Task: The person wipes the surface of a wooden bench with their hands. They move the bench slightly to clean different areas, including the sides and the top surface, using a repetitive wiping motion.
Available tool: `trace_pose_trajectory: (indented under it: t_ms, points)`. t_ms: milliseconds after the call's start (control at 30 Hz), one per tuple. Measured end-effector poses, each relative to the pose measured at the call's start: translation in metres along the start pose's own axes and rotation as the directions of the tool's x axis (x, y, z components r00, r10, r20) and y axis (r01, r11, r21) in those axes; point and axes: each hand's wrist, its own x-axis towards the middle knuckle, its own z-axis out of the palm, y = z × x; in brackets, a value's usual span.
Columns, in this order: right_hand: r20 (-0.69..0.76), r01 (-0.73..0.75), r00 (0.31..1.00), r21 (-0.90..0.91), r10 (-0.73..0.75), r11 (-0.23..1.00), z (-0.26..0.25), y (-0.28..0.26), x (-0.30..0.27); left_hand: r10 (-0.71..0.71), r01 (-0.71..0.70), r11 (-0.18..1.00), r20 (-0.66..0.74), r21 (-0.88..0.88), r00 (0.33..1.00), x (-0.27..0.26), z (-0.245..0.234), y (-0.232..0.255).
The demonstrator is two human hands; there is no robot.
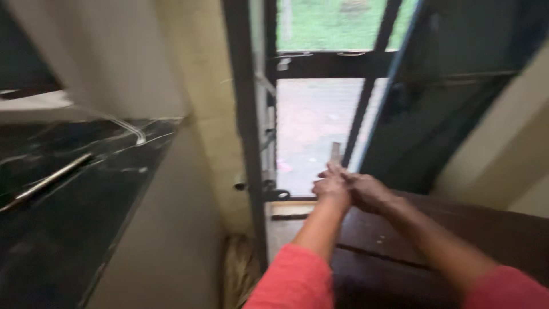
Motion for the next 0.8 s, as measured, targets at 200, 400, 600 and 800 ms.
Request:
trace_pose_trajectory:
  t_ms: [200,400,600,800]
  points:
    - [0.197,-0.322,0.938,0.184,0.286,0.929,-0.016,-0.013,-0.028,-0.013,-0.020,0.981,0.171,0.191,0.985,-0.027,-0.031,0.007]
    - [0.233,-0.382,0.899,0.006,0.370,0.924,0.031,0.069,-0.073,0.207,-0.177,0.875,-0.018,0.450,0.978,-0.015,0.026,0.025]
    - [0.023,-0.205,0.979,0.088,0.203,0.975,0.120,0.219,-0.122,0.377,-0.306,0.833,-0.069,0.462,0.923,0.038,0.130,0.075]
    - [-0.063,-0.182,0.982,-0.107,0.176,0.977,0.196,0.285,-0.171,0.308,-0.317,0.908,0.077,0.276,0.948,0.051,0.215,0.115]
